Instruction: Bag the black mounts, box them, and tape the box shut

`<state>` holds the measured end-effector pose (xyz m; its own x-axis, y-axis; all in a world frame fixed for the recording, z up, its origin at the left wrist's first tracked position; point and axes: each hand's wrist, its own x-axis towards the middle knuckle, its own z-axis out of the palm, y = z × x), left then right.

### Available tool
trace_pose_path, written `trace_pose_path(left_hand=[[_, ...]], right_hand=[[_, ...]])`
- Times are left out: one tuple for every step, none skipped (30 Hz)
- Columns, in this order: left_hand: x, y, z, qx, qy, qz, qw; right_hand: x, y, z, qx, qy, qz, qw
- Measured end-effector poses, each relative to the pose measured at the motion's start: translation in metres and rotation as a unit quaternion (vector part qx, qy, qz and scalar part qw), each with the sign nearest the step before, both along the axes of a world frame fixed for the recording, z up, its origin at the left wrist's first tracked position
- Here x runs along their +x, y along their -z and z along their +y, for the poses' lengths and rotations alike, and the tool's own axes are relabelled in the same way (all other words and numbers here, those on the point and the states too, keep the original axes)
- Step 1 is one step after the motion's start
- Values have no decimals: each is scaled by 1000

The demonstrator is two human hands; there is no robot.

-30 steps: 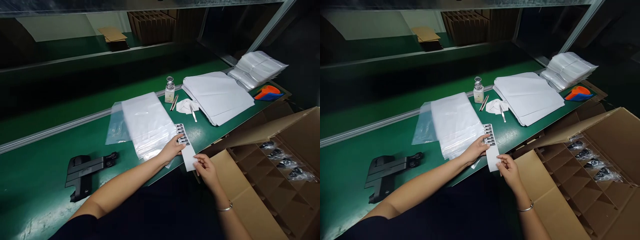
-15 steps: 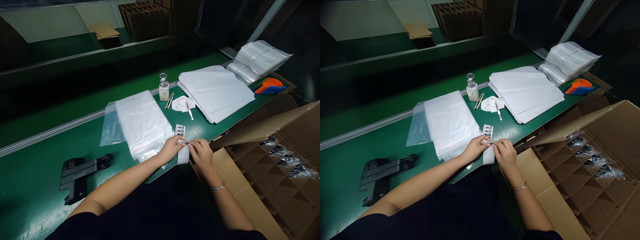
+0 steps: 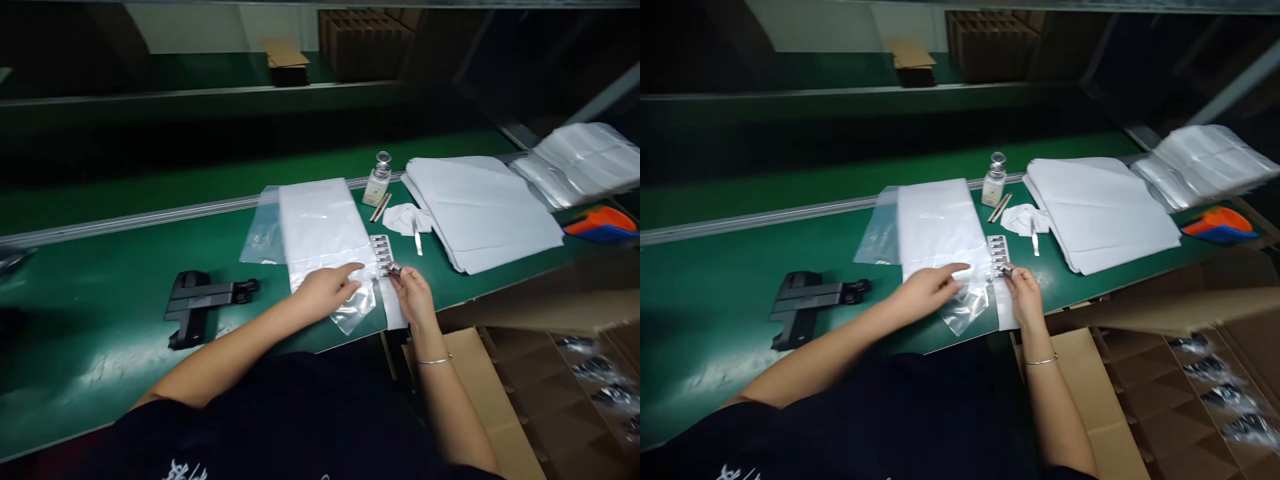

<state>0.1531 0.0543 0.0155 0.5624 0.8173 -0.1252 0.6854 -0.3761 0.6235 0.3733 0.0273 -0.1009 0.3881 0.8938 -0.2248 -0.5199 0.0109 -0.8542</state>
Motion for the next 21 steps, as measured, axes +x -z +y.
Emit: trace_pose_path(left_hand=[[-30, -7, 4, 28, -48, -4, 998], [-63, -11, 9, 60, -108, -9, 992], [-98, -11, 13, 99, -175, -9, 980], [-134, -9, 16, 136, -238, -3, 962], [-170, -4, 17, 163, -287, 12, 944], [-203, 3, 16, 177, -316, 30, 932], [-231, 11, 13, 172, -327, 43, 928], [-252, 21, 8, 151, -327, 45, 932], [-267, 32, 1, 126, -331, 33, 935], [-274, 43, -7, 105, -340, 14, 934], [-273, 54, -15, 94, -357, -10, 929], [-268, 63, -23, 91, -377, -32, 921], [-258, 71, -31, 94, -394, -50, 913], [-246, 76, -39, 98, -406, -64, 906], [-233, 80, -45, 98, -411, -76, 903], [-221, 81, -51, 94, -409, -89, 903], [-210, 82, -55, 89, -406, -102, 904], [-202, 81, -58, 85, -402, -112, 905], [-195, 80, -59, 82, -398, -120, 906], [-191, 79, -60, 80, -395, -125, 906], [-188, 78, -59, 77, -393, -129, 907]], right_hand=[[0, -1, 9, 6, 14, -10, 1000], [-1, -3, 16, 12, 29, -21, 999], [-2, -6, 22, 20, 42, -35, 998], [-3, -10, 26, 27, 53, -51, 997], [-6, -14, 29, 39, 59, -71, 995], [-9, -18, 31, 52, 63, -93, 992], [-15, -22, 32, 68, 66, -111, 989], [-24, -27, 32, 83, 58, -125, 987], [-35, -31, 31, 96, 45, -141, 984], [-49, -36, 29, 109, 21, -161, 981], [-66, -41, 27, 121, -14, -190, 974], [-86, -46, 24, 132, -56, -227, 963], [-107, -51, 21, 144, -103, -269, 947], [-129, -55, 18, 156, -150, -309, 926], [-151, -58, 17, 166, -195, -342, 904], [-172, -60, 17, 174, -232, -368, 884], [-191, -60, 17, 179, -259, -387, 866], [-207, -58, 18, 182, -279, -403, 853], [-220, -56, 20, 183, -293, -416, 842], [-229, -53, 21, 180, -304, -428, 832], [-236, -50, 23, 175, -312, -439, 824]])
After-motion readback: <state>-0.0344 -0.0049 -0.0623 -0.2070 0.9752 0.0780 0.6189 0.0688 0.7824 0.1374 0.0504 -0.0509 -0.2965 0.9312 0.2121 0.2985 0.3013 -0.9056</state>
